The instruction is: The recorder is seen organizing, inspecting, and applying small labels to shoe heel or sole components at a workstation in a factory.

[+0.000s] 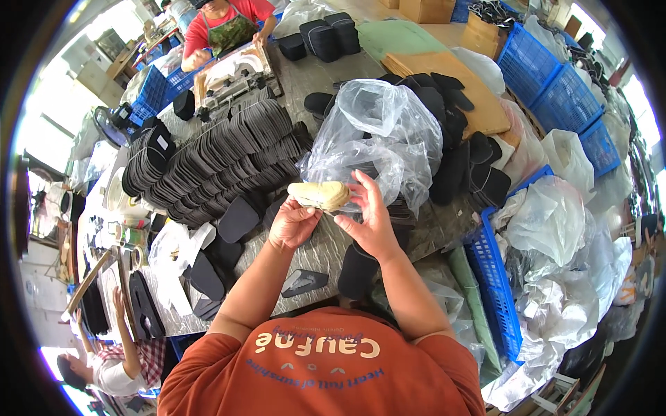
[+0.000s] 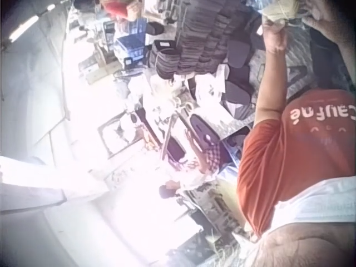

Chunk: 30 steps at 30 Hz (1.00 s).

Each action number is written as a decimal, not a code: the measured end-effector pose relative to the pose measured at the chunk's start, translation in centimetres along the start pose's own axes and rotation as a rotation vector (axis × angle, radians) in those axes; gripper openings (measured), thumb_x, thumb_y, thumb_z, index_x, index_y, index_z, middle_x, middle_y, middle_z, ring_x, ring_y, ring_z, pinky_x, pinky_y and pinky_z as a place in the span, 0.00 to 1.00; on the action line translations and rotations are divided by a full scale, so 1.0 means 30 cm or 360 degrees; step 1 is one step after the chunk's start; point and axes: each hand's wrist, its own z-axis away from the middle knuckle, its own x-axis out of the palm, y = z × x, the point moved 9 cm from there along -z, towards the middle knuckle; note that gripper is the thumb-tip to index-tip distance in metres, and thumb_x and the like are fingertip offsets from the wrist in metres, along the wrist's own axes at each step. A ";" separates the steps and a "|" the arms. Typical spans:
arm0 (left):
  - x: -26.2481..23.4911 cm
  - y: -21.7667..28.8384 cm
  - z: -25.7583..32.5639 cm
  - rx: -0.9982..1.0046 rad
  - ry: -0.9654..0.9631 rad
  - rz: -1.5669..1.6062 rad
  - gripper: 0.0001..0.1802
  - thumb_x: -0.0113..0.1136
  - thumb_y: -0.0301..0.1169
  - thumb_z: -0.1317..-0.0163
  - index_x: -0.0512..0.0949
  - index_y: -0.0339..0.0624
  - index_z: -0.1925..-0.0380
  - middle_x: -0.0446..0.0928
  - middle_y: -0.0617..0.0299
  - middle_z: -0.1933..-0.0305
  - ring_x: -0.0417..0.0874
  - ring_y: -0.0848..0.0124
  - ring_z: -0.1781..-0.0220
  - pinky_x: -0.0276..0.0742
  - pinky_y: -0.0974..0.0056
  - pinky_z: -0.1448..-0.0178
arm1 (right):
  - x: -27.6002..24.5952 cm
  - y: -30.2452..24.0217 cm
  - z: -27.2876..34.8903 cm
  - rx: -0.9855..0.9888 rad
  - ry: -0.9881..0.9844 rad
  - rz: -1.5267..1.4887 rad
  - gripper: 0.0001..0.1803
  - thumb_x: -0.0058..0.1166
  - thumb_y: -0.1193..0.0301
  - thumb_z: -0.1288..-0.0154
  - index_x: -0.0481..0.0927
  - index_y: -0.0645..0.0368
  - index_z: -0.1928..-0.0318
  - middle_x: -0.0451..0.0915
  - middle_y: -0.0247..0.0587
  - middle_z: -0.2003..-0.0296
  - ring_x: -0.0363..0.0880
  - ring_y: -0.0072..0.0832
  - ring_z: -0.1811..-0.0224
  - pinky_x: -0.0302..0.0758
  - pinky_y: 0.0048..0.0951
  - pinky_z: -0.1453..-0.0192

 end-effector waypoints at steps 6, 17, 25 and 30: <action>0.015 -0.040 0.050 -0.0074 0.0023 -0.0150 0.21 0.57 0.11 0.50 0.74 0.43 0.57 0.77 0.61 0.54 0.77 0.69 0.49 0.70 0.63 0.42 | 0.032 0.035 0.047 0.0092 -0.0227 -0.0120 0.36 0.54 0.86 0.44 0.57 0.57 0.35 0.62 0.47 0.39 0.63 0.34 0.36 0.63 0.36 0.35; 0.050 -0.019 0.128 -0.0130 0.0191 -0.0516 0.13 0.59 0.21 0.42 0.71 0.38 0.56 0.78 0.60 0.60 0.80 0.71 0.59 0.77 0.67 0.55 | -0.014 0.080 0.118 0.0435 -0.0089 -0.0271 0.41 0.63 0.80 0.48 0.56 0.57 0.35 0.60 0.43 0.38 0.60 0.31 0.35 0.59 0.34 0.33; 0.058 -0.126 0.216 -0.0608 0.0575 -0.0143 0.18 0.56 0.41 0.37 0.74 0.32 0.64 0.79 0.53 0.73 0.82 0.65 0.69 0.76 0.69 0.71 | -0.006 0.016 0.109 0.0072 -0.0106 -0.0342 0.47 0.72 0.73 0.59 0.59 0.53 0.38 0.60 0.45 0.37 0.59 0.34 0.34 0.59 0.38 0.33; 0.057 0.011 0.205 -0.0175 0.0598 -0.1763 0.17 0.60 0.40 0.40 0.75 0.36 0.64 0.76 0.62 0.74 0.76 0.76 0.72 0.73 0.73 0.68 | -0.077 0.097 0.124 0.0333 0.0203 -0.0766 0.33 0.68 0.74 0.52 0.65 0.55 0.46 0.74 0.44 0.52 0.74 0.35 0.48 0.71 0.39 0.42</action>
